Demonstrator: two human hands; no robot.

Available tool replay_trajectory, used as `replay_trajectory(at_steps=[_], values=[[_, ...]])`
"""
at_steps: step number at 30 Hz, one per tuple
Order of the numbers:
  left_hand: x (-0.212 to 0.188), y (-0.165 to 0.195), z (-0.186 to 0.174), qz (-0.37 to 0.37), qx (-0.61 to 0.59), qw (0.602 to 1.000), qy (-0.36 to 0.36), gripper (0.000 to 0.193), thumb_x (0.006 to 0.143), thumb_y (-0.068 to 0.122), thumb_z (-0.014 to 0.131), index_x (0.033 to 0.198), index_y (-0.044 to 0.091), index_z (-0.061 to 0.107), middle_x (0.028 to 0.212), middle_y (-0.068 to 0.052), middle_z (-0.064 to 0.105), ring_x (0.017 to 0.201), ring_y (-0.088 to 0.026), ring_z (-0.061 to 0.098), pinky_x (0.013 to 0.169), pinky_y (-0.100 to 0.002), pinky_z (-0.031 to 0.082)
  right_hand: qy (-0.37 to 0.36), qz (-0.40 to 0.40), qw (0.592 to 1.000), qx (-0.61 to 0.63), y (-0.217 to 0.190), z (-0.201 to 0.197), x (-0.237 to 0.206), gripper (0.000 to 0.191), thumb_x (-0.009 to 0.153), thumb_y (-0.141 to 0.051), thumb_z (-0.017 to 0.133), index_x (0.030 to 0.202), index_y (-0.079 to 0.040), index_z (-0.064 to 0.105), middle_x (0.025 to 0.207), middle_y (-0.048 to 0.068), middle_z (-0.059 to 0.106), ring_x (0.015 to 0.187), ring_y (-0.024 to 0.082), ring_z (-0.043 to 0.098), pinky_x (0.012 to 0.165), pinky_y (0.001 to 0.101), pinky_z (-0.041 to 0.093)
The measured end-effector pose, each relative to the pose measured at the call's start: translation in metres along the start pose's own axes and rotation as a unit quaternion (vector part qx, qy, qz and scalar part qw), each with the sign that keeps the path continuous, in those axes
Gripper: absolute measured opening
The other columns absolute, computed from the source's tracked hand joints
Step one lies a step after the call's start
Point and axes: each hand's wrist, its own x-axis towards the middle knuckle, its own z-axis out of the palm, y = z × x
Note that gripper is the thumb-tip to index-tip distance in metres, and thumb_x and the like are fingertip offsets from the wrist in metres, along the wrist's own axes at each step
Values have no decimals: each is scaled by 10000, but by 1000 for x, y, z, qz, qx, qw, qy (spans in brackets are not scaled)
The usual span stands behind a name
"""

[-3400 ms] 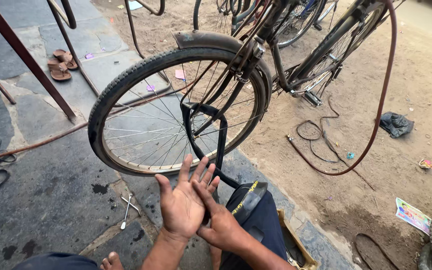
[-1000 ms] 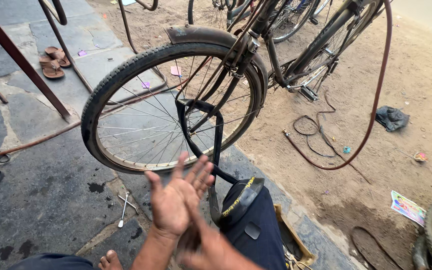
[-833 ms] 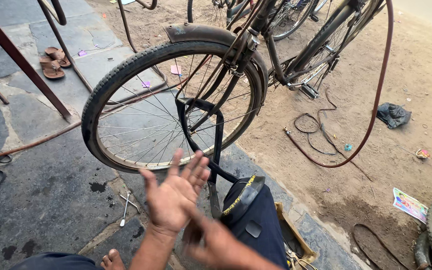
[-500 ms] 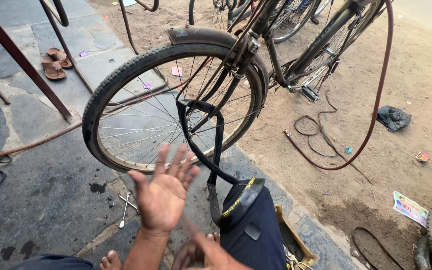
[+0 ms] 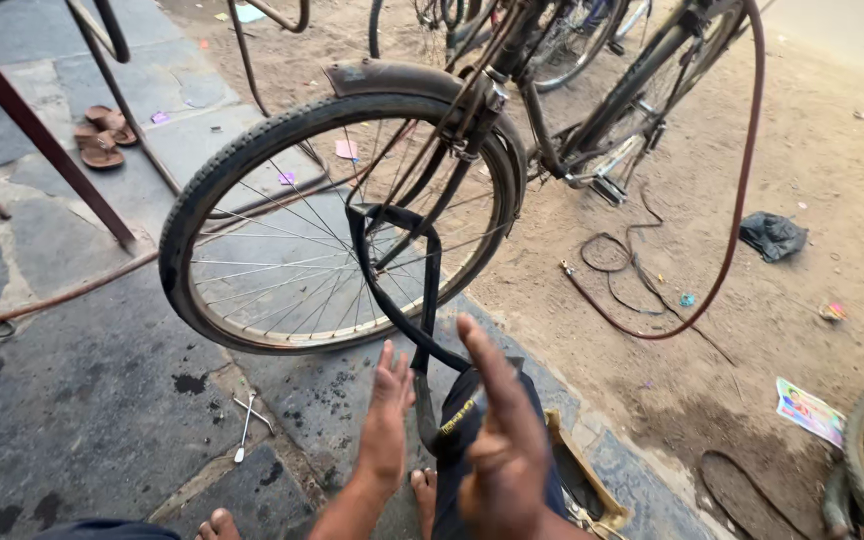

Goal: The person roughens a bicycle inner tube with a rasp, cuts a patch with scissors, applies glue to the tube and patch, and presses the patch onto the tube. The person works on the tube while seated with it resting on their lap.

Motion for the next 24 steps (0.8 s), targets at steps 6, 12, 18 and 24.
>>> replay_trajectory(at_steps=[6, 12, 18, 24], values=[[-10, 65, -18, 50, -214, 968, -121, 818, 1009, 621, 312, 1495, -12, 492, 1442, -270, 584, 1351, -342, 516, 1147, -475, 343, -136, -227, 924, -277, 60, 28, -43, 592, 910, -120, 722, 1420, 93, 511, 1419, 330, 562, 1337, 458, 591, 1122, 528, 485], [2, 99, -50, 153, -198, 968, 10, 248, 1029, 277, 627, 1135, 53, 636, 860, -81, 648, 787, -176, 632, 753, -327, 503, -186, -181, 924, -281, 60, -14, -61, 387, 935, -100, 802, 1298, -9, 706, 1182, 146, 707, 1159, 282, 698, 975, 413, 570], [-7, 68, -64, 191, -143, 970, 45, 533, 1123, 464, 563, 795, 44, 590, 525, -8, 386, 425, -103, 344, 439, -311, 324, -35, -30, 887, -459, 36, -62, -56, 405, 810, -146, 801, 1199, -62, 726, 1056, 123, 681, 929, 280, 664, 793, 387, 551], [1, 77, -67, 216, -167, 962, 2, 576, 1109, 515, 529, 840, 17, 637, 683, -18, 516, 630, -115, 498, 674, -325, 443, -162, 87, 828, -529, 50, -87, -80, 557, 713, -255, 861, 1203, -54, 689, 1074, 148, 608, 886, 329, 607, 777, 438, 519]])
